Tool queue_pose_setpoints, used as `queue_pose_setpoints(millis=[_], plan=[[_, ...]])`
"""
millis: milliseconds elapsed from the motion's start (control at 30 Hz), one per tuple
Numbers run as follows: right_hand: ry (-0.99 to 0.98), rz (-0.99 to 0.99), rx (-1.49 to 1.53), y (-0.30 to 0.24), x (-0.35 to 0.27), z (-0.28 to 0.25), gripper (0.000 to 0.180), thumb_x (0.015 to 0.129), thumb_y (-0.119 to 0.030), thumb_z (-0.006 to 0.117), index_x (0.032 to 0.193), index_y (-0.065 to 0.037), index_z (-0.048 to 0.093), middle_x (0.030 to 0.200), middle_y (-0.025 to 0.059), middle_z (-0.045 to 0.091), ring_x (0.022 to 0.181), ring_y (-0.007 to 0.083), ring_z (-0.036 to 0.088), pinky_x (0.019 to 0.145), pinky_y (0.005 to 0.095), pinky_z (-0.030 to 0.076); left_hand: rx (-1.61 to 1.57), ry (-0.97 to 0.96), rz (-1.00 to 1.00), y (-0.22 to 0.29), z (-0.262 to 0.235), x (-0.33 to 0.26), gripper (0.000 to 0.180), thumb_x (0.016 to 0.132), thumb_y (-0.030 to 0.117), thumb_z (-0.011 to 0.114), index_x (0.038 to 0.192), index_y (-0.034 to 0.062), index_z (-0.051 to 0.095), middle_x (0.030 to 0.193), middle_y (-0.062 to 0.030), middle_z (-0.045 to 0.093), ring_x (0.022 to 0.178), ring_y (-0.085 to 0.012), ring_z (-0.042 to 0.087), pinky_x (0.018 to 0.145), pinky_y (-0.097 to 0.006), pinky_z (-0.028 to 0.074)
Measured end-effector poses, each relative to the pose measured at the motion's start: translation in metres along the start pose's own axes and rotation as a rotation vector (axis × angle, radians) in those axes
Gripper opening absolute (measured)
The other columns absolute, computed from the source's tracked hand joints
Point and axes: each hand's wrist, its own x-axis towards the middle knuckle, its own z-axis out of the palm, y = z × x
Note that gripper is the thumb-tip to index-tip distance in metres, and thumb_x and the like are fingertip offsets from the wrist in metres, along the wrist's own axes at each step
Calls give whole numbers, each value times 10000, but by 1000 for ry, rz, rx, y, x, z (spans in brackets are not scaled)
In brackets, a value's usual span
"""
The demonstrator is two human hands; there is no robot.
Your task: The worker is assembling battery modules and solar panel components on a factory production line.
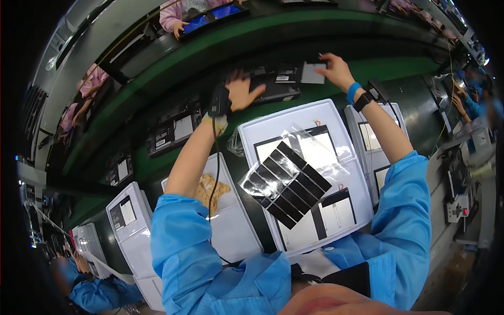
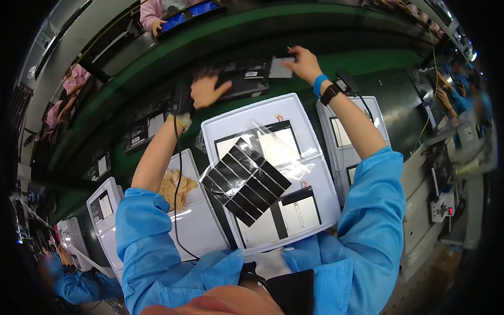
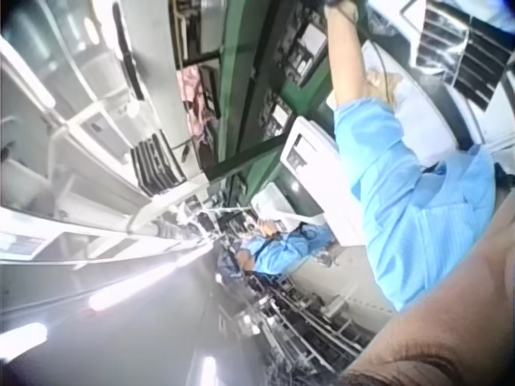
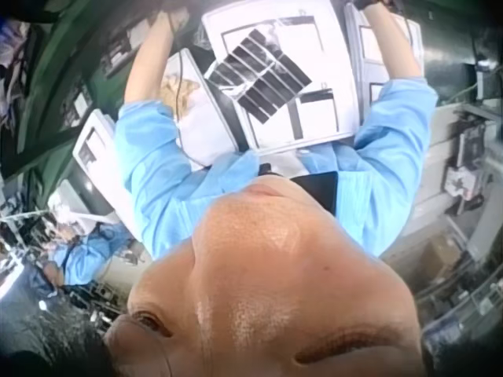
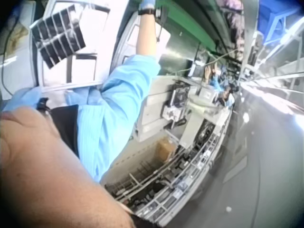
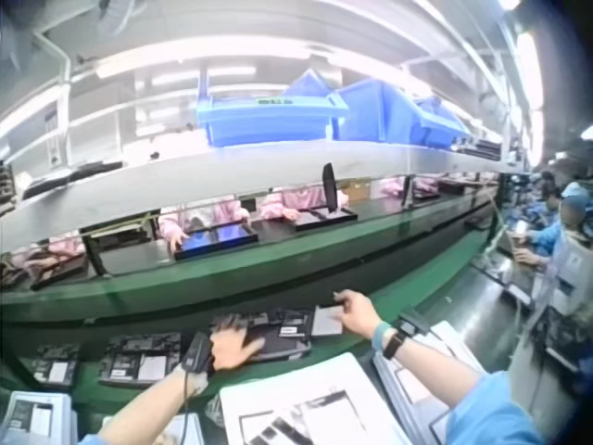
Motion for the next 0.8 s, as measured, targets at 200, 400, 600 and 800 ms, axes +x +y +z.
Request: queue_pose_setpoints(millis=[200, 400, 600, 800], plan=[[-3, 93, 116, 45, 6, 20, 482, 761, -209, 886, 1167, -38, 691, 837, 108, 698, 818, 249, 696, 777, 372, 558, -321, 107, 257, 19, 12, -41, 519, 900, 252, 786, 1336, 26, 618, 1438, -220, 603, 1364, -366, 555, 1094, -443, 470], [-275, -114, 209, -32, 43, 58, 407, 814, -59, 856, 1163, 18, 664, 858, 108, 691, 733, 186, 738, 614, 310, 625, -872, 146, -93, 22, -14, -34, 364, 859, 115, 824, 1201, 67, 711, 941, -91, 805, 881, -174, 779, 823, -281, 569], [-405, -149, 311, -52, 36, 94, 399, 819, -118, 872, 1131, 28, 672, 859, 125, 716, 637, 187, 735, 604, 316, 584, -762, 169, -157, 20, -60, -29, 650, 793, 221, 905, 1312, -48, 620, 1151, -158, 766, 1184, -249, 682, 1081, -346, 481], [-535, -191, 245, -70, 34, 102, 420, 849, -159, 860, 1155, 47, 659, 827, 131, 728, 705, 207, 736, 664, 323, 596, -268, -20, -32, -25, -26, -34, 1180, 519, 470, 996, 1473, -7, 492, 1503, -233, 506, 1404, -427, 453, 1184, -462, 385]])
